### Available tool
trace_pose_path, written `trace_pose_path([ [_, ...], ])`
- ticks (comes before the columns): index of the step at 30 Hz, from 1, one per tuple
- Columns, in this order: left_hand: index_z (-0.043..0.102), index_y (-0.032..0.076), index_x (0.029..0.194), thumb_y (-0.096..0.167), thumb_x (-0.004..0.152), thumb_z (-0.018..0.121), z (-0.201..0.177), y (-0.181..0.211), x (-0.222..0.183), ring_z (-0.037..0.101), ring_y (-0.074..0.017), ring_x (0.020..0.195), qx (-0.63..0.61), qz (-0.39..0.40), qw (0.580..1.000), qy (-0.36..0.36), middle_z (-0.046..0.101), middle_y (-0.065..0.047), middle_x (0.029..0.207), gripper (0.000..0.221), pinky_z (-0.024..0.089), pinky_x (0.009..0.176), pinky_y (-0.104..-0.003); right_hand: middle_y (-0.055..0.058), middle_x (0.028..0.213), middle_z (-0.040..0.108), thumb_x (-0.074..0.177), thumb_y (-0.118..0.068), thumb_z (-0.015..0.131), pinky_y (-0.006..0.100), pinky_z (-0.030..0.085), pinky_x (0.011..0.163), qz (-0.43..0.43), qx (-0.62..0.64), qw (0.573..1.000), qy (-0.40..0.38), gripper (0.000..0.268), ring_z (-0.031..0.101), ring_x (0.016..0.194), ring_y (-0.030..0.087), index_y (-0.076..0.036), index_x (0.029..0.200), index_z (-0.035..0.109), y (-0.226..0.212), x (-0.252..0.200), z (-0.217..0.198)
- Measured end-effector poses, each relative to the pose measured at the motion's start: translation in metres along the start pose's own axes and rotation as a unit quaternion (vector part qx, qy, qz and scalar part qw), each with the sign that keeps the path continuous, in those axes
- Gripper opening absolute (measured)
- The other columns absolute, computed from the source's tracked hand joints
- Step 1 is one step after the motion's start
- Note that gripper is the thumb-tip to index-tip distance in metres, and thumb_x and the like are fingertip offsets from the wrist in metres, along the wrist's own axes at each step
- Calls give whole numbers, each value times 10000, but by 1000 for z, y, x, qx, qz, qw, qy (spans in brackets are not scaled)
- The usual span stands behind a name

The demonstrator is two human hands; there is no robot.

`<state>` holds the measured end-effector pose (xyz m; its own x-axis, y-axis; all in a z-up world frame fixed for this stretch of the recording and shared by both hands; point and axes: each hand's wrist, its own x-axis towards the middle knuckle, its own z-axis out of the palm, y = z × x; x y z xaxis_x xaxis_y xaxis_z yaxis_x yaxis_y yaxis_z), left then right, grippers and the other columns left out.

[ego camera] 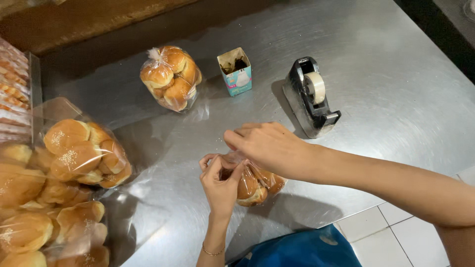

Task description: The person places buns into a plastic bag, twists the bag opening to close it, and then seals it with tape from a dispenser.

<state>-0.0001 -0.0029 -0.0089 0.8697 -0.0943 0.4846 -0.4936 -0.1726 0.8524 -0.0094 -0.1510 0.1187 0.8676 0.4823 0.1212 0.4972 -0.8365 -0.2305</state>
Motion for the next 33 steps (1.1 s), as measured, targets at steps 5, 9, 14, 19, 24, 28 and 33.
trace_pose_path([
  [5, 383, 135, 568, 75, 688, 761, -2, 26, 7, 434, -90, 591, 17, 9, 1000, -12, 465, 71, 544, 401, 342, 876, -296, -35, 901, 509, 846, -436, 553, 415, 471, 471, 45, -56, 989, -126, 237, 500, 870, 181, -216, 932, 539, 23, -3, 3],
  [9, 367, 131, 563, 135, 699, 759, -2, 25, 10, 419, -96, 554, 24, 21, 999, -19, 400, 69, 516, 416, 349, 854, -289, -37, 662, 480, 817, -143, 594, 358, 374, 360, 14, -95, 995, -31, 178, 490, 718, 183, -170, 663, 509, 20, -5, 25],
  [14, 375, 130, 561, 147, 704, 759, -3, 29, 10, 377, -99, 568, 3, 11, 999, -37, 404, 69, 524, 410, 334, 788, -263, -14, 630, 507, 779, -74, 558, 379, 355, 419, 1, -5, 1000, -3, 135, 493, 625, 217, -141, 743, 445, 17, -4, 24],
  [19, 404, 122, 559, 84, 695, 753, -1, 26, 7, 389, -100, 580, 10, 17, 1000, -19, 408, 65, 525, 376, 352, 851, -296, 12, 887, 475, 820, -320, 637, 374, 433, 605, 85, 92, 987, -96, 264, 538, 802, 206, -177, 958, 463, 26, -19, -4],
  [24, 428, 118, 564, 69, 675, 771, -1, 27, 6, 409, -108, 598, 6, 16, 1000, -7, 432, 63, 534, 364, 349, 869, -310, -14, 748, 529, 846, -213, 578, 321, 403, 526, 73, 154, 985, -41, 93, 558, 571, 186, -144, 784, 576, 34, -28, 8],
  [28, 428, 118, 559, 50, 684, 755, 0, 26, 6, 396, -83, 585, -8, 3, 1000, -8, 436, 66, 528, 357, 373, 880, -307, -8, 734, 580, 843, -177, 581, 297, 391, 533, 55, 193, 979, 41, 63, 561, 584, 179, -124, 835, 614, 27, -25, 20],
  [33, 476, 115, 561, 58, 677, 766, -2, 23, 4, 436, -118, 738, -15, -19, 1000, 1, 443, 70, 536, 317, 397, 886, -306, 38, 996, 631, 828, -173, 559, 289, 497, 718, 59, 268, 960, -52, 360, 649, 817, 145, -83, 1173, 510, 30, -25, 20],
])
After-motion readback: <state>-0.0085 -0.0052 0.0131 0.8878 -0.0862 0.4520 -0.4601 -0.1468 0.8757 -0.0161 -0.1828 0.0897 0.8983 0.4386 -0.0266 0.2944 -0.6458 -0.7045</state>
